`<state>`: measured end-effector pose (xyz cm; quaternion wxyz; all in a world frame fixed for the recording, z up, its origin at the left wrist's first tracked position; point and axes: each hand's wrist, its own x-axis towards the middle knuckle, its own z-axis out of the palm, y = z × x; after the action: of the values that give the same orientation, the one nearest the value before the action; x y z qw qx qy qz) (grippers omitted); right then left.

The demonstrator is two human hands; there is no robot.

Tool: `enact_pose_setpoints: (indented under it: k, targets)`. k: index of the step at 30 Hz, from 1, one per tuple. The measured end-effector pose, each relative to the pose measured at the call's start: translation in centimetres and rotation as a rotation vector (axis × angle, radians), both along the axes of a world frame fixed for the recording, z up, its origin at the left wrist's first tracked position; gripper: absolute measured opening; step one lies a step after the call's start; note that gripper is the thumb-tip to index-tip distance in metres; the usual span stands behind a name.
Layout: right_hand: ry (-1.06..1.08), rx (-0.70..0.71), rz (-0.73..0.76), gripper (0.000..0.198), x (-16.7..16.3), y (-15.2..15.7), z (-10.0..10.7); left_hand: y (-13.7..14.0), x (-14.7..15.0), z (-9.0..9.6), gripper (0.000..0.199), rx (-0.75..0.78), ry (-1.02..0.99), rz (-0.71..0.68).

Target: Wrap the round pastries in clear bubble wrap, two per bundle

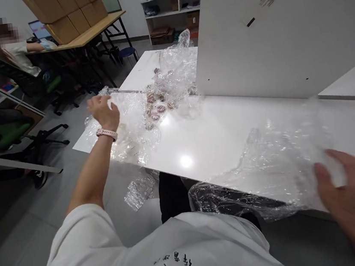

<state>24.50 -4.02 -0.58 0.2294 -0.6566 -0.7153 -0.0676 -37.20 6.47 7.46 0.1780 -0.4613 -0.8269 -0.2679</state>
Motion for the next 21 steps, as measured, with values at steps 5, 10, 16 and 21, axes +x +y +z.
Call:
enact_pose_setpoints:
  k: [5, 10, 16, 21]
  targets:
    - [-0.074, -0.336, 0.240, 0.066, -5.7, 3.8, -1.8, 1.2, 9.0, -1.9, 0.041, -0.470, -0.135, -0.515]
    - [-0.087, -0.399, 0.267, 0.068, -5.9, 9.3, -1.4, 4.7, 13.4, -4.5, 0.050, -0.653, -0.004, -0.312]
    - [-0.078, -0.248, 0.568, 0.055, -5.5, 3.7, -0.3, 6.1, 12.9, -4.8, 0.058, -0.762, 0.050, -0.500]
    - [-0.060, -0.222, 0.514, 0.048, -4.0, -1.1, -2.5, 5.5, 12.8, -4.9, 0.057, -0.829, 0.131, -0.516]
